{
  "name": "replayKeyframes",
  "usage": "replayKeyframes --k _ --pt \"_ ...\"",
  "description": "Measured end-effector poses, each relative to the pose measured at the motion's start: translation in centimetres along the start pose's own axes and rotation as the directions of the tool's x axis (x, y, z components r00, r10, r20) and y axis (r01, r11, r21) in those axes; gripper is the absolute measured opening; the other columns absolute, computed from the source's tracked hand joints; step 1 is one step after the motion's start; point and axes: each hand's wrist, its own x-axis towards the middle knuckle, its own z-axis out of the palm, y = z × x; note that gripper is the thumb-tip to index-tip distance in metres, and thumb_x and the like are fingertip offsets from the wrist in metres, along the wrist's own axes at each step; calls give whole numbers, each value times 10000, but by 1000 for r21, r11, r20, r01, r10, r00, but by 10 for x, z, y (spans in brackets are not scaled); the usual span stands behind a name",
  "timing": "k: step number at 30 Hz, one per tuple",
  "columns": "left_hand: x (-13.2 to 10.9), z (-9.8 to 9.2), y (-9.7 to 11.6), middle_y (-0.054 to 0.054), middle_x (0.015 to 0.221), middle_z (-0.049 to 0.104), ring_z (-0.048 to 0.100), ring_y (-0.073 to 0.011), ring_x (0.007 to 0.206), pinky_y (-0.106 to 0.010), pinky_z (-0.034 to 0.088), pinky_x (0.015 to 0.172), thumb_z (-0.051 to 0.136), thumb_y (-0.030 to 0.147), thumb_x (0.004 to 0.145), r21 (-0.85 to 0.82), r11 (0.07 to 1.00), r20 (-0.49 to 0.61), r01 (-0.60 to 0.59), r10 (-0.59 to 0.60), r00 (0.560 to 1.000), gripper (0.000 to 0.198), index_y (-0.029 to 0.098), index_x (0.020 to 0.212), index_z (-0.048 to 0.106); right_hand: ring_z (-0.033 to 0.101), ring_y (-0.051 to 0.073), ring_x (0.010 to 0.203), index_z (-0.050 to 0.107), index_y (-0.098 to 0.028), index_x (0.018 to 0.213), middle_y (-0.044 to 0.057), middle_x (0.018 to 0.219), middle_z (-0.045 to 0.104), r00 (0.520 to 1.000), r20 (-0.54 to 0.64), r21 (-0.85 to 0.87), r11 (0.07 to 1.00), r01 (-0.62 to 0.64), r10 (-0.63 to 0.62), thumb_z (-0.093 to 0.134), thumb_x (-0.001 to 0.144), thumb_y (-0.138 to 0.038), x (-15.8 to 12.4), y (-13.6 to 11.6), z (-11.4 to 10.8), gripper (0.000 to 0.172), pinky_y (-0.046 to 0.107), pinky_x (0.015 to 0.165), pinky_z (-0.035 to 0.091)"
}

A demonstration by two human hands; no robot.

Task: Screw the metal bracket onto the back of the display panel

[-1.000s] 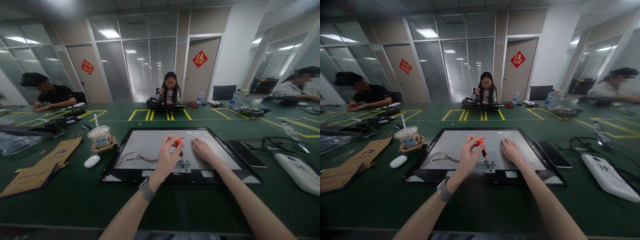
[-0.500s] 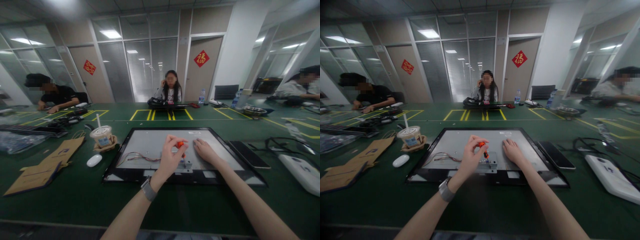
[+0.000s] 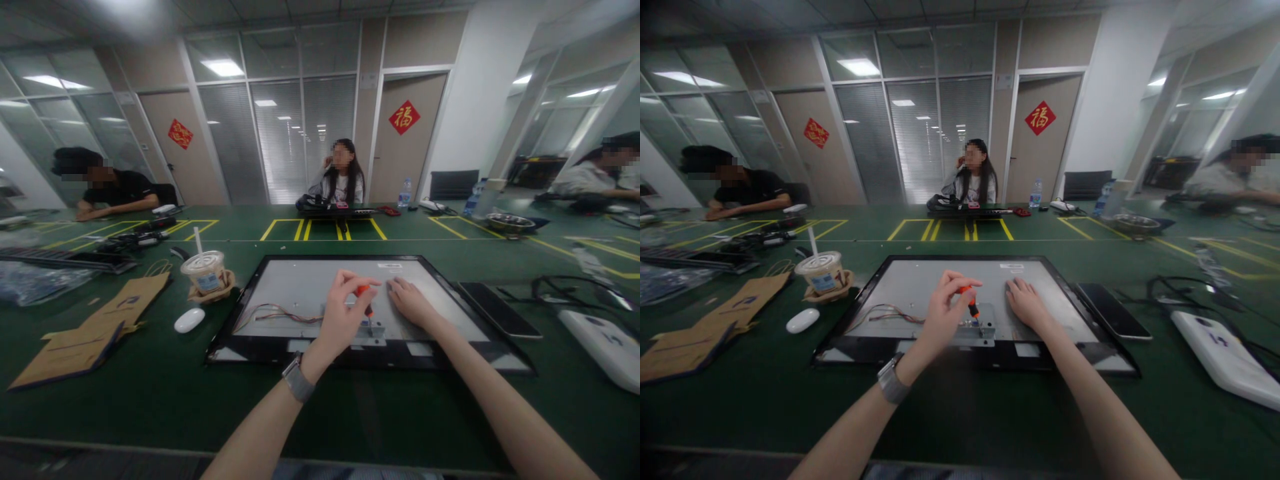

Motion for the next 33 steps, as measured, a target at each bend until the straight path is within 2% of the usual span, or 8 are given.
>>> replayKeyframes --k 4,8,11,15,19,25,28,33 --pt "0 -1 -2 -58 974 576 591 -174 886 -314 502 840 518 281 997 -31 999 8 -6 6 1000 240 199 1086 725 564 322 1296 573 -89 1384 226 1448 559 999 -42 0 1000 13 -13 365 1011 -224 0 2 4 448 459 1087 430" --pt "-1 -1 -2 -88 1058 659 633 -202 985 -345 500 901 434 279 1036 -90 995 24 42 -40 999 287 183 1177 664 580 309 1275 581 -111 1373 212 1430 580 998 -70 -10 1000 9 -10 391 1003 -223 0 3 6 431 450 1083 433" --pt "-2 0 -2 -87 1100 649 622 -203 1011 -338 508 899 483 298 1017 -77 996 34 44 -41 999 258 186 1119 692 563 306 1299 563 -95 1393 214 1454 558 999 -34 -16 1000 0 0 362 1014 -231 1 2 5 450 439 1099 413" --pt "-1 1 -1 -58 1061 568 589 -166 901 -307 528 829 624 326 942 3 1000 6 21 -21 1000 199 206 1045 744 545 307 1323 549 -86 1409 216 1467 547 1000 -3 -2 1000 -7 7 344 1019 -234 1 1 4 465 440 1115 392" --pt "0 0 -1 -51 987 586 594 -168 898 -313 517 855 566 245 965 5 1000 -19 1 -1 1000 202 204 1057 741 543 324 1322 549 -81 1412 226 1468 542 1000 -5 14 1000 -4 4 347 1015 -235 1 2 4 471 460 1112 392" --pt "-2 0 -4 -91 1114 676 639 -206 1049 -361 507 953 451 250 1025 -88 993 6 83 -83 997 286 194 1222 651 537 330 1327 543 -72 1415 238 1478 526 1000 -1 23 1000 -1 1 356 1014 -240 1 2 4 474 463 1117 381" --pt "-4 2 -5 -87 1120 630 620 -202 1023 -347 532 908 513 300 1004 -51 997 -3 60 -60 998 259 205 1159 697 525 326 1343 540 -64 1419 239 1484 518 1000 12 25 1000 -5 5 368 1014 -242 1 0 2 474 442 1122 375" --pt "-4 3 -6 -43 951 552 576 -167 863 -306 536 795 657 306 922 11 1000 -54 11 -10 998 170 197 1020 743 523 319 1347 544 -79 1420 222 1485 526 1000 24 21 1000 -8 8 353 1017 -234 0 -2 -2 472 446 1121 381"
